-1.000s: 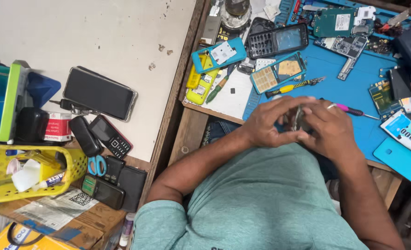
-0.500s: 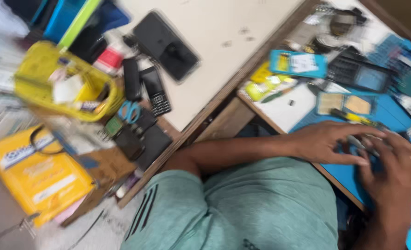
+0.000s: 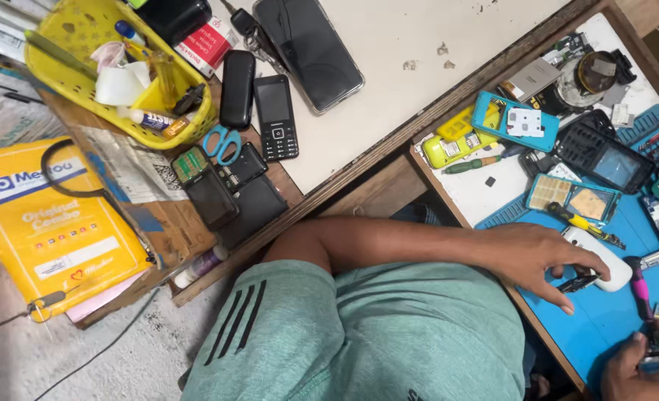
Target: The person handles a disassembled mobile phone and its internal components on a cluttered workbench. They use a screwdriver to manipulate parts on a small circuit board, occasionally pausing to touch their face.
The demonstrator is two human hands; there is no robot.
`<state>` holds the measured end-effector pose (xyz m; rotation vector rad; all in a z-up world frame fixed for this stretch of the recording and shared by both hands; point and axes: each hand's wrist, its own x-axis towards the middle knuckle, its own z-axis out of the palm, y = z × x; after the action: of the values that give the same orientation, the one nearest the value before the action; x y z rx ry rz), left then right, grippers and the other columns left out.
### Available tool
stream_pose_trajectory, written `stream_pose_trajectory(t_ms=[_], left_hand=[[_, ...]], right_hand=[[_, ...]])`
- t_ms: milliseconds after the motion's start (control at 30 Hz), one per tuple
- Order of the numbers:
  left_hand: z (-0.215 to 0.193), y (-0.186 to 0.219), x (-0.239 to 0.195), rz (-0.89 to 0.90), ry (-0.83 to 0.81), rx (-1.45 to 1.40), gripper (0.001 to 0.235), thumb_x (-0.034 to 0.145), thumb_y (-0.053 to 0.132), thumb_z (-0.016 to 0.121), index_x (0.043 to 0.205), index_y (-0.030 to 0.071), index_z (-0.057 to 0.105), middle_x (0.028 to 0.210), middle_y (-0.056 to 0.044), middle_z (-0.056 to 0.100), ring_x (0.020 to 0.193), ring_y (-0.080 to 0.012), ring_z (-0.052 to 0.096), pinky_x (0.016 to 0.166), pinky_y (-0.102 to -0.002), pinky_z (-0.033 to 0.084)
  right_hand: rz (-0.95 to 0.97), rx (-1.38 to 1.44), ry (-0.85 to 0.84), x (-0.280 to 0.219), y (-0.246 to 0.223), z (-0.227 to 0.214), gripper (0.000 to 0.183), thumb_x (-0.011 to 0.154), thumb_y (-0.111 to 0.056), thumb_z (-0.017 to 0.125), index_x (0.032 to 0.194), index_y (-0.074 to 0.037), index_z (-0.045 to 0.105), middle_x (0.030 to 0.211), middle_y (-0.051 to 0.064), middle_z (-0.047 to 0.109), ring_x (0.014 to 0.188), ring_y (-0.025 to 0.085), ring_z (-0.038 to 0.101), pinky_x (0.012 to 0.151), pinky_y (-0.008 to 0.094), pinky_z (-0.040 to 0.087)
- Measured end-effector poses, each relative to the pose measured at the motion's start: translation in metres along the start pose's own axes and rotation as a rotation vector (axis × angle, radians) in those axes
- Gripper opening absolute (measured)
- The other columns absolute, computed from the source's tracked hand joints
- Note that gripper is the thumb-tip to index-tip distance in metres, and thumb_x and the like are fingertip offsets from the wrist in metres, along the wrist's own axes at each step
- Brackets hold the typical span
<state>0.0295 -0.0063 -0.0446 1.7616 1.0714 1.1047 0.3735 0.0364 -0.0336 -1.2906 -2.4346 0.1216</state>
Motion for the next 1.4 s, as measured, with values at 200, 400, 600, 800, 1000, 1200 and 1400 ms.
stream_pose_trajectory(t_ms=[200, 400, 600, 800, 1000, 1200, 1400], left_hand=[[-0.001, 0.0, 0.0, 0.028, 0.015, 0.037, 0.075, 0.074, 0.061, 0.084, 0.136, 0.029, 0.056, 0.11, -0.003, 0.077, 0.087, -0.0166, 0.078, 0.071, -0.035, 0.063], [0.004, -0.006, 0.003, 0.024, 0.006, 0.028, 0.074, 0.074, 0.058, 0.087, 0.135, 0.029, 0.056, 0.109, 0.002, 0.079, 0.088, -0.015, 0.081, 0.072, -0.035, 0.063], [0.006, -0.01, 0.004, 0.028, -0.026, 0.072, 0.072, 0.075, 0.059, 0.087, 0.135, 0.029, 0.057, 0.11, 0.003, 0.079, 0.09, -0.0138, 0.081, 0.074, -0.035, 0.063], [0.003, -0.004, 0.002, 0.043, -0.01, 0.078, 0.072, 0.076, 0.059, 0.086, 0.134, 0.028, 0.057, 0.117, 0.003, 0.077, 0.09, -0.015, 0.079, 0.076, -0.035, 0.063], [0.003, 0.004, 0.001, 0.009, 0.055, 0.221, 0.075, 0.075, 0.067, 0.081, 0.136, 0.03, 0.056, 0.116, 0.001, 0.077, 0.101, -0.0259, 0.075, 0.086, -0.042, 0.061], [0.003, 0.007, -0.005, 0.053, 0.019, 0.188, 0.078, 0.075, 0.069, 0.081, 0.137, 0.029, 0.055, 0.123, -0.002, 0.074, 0.11, -0.0267, 0.073, 0.091, -0.042, 0.06], [0.005, 0.005, -0.003, 0.16, -0.033, 0.086, 0.079, 0.076, 0.062, 0.086, 0.139, 0.027, 0.055, 0.124, -0.001, 0.075, 0.114, -0.0257, 0.073, 0.094, -0.042, 0.059]], right_hand=[[-0.156, 0.071, 0.092, 0.002, 0.026, 0.015, 0.035, 0.091, 0.012, 0.054, 0.124, 0.01, 0.062, 0.13, 0.027, 0.061, 0.121, 0.036, 0.063, 0.112, 0.038, 0.052], [-0.183, 0.132, 0.158, 0.01, 0.029, 0.036, 0.018, 0.104, 0.011, 0.055, 0.12, 0.01, 0.063, 0.109, 0.022, 0.062, 0.099, 0.033, 0.063, 0.097, 0.037, 0.053], [0.056, 0.276, 0.158, 0.009, 0.023, 0.05, 0.018, 0.11, 0.003, 0.047, 0.123, 0.006, 0.059, 0.109, 0.018, 0.062, 0.098, 0.023, 0.064, 0.098, 0.029, 0.055], [0.113, 0.391, 0.244, 0.012, 0.029, 0.051, 0.022, 0.114, -0.006, 0.045, 0.123, 0.007, 0.06, 0.11, 0.016, 0.063, 0.098, 0.02, 0.064, 0.096, 0.026, 0.055], [0.127, 0.266, 0.117, 0.015, 0.026, 0.044, 0.023, 0.111, -0.003, 0.052, 0.127, 0.009, 0.061, 0.103, 0.017, 0.066, 0.093, 0.019, 0.066, 0.093, 0.024, 0.054], [0.05, 0.265, -0.051, 0.016, -0.019, 0.023, 0.018, 0.112, 0.001, 0.066, 0.12, 0.016, 0.061, 0.098, 0.024, 0.07, 0.087, 0.023, 0.071, 0.083, 0.027, 0.057], [0.097, 0.432, -0.028, 0.031, -0.071, 0.022, 0.017, 0.107, 0.003, 0.061, 0.118, 0.014, 0.065, 0.105, 0.023, 0.072, 0.095, 0.023, 0.073, 0.087, 0.027, 0.059]])
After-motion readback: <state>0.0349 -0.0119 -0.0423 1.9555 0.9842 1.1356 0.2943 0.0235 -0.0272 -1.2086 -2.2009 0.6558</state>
